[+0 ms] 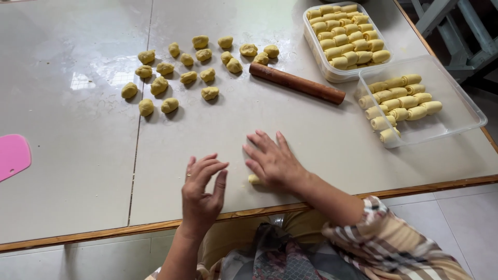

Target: Flattening small dough balls with a rolling pin and rolling them into cylindrical shapes.

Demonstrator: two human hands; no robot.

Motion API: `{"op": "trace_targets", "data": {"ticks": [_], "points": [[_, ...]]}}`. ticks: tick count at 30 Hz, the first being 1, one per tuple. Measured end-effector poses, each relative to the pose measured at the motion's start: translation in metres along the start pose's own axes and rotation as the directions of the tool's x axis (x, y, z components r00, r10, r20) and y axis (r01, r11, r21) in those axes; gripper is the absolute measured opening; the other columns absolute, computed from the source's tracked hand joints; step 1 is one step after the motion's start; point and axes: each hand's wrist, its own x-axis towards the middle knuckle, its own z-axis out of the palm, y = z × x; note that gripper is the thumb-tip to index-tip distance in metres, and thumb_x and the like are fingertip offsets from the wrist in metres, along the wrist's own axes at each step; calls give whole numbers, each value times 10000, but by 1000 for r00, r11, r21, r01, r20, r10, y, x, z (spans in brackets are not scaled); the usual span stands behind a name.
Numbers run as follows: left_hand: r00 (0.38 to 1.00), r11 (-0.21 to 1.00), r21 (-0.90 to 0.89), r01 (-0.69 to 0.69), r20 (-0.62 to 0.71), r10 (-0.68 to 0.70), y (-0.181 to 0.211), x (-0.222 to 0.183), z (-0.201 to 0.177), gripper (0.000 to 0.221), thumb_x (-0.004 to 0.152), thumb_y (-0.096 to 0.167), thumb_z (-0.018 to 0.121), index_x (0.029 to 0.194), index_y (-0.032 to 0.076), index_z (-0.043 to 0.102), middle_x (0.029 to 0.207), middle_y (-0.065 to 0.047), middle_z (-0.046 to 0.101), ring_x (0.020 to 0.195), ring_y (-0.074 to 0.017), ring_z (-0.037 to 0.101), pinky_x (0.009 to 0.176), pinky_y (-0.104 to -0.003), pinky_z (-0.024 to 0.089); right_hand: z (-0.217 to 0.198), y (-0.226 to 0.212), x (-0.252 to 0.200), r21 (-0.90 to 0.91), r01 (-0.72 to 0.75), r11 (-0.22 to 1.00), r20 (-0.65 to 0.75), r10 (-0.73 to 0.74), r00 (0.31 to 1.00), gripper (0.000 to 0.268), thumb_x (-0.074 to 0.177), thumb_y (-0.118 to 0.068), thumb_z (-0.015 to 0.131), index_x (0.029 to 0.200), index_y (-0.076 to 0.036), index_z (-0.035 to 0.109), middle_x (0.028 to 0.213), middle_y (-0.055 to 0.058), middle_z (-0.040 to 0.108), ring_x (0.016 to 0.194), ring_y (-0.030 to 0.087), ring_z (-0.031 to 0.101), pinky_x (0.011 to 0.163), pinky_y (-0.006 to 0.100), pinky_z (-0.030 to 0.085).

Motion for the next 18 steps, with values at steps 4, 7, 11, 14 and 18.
{"op": "trace_targets", "data": {"ticks": [4, 7, 11, 14, 18], "points": [[993, 995, 41, 94, -80, -91, -20, -12, -18, 140, 907, 82, 595, 1032, 84, 658, 1073, -81, 667, 1114, -262, 619, 1127, -528, 308, 17, -29, -52, -168, 89, 982, -71, -102, 992, 617, 973, -507, 164, 1402, -114, 370, 1514, 157, 256, 1410, 318, 173, 1098, 578, 104], [974, 981, 48, 188, -138, -180, -28, -17, -24, 144, 931, 86, 569, 1055, 107, 640, 1077, -41, 671, 1119, -234, 623, 1125, -527, 327, 22, -44, -81, -359, 209, 910, -386, -348, 854, 444, 953, -350, 459, 1289, -66, 515, 1355, 235, 486, 1270, 402, 446, 1011, 547, 342], [941, 958, 18, 286, -193, -277, -35, -17, -18, 159, 929, 73, 558, 1070, 110, 622, 1051, -23, 683, 1099, -214, 637, 1113, -472, 358, 18, -27, -66, -217, 163, 962, -535, -257, 805, 321, 934, -113, 505, 1233, 4, 501, 894, 132, 562, 649, 278, 545, 458, 389, 438], [941, 962, -4, 275, -205, -270, -34, -13, -15, 200, 926, 69, 564, 1118, 86, 613, 1026, -43, 676, 1034, -203, 631, 1034, -403, 421, 11, 9, -27, -35, -127, 991, -491, 94, 866, 453, 926, -229, 517, 1327, -37, 432, 957, 133, 488, 612, 338, 565, 440, 471, 468], [944, 960, -11, 281, -178, -278, -34, -14, -17, 251, 911, 73, 576, 1160, 76, 608, 1026, -61, 671, 982, -196, 638, 1018, -374, 435, -20, 5, -19, 45, -373, 927, -86, 375, 923, 525, 953, -416, 395, 1362, -87, 410, 1157, 137, 466, 932, 372, 586, 743, 521, 506]]}}
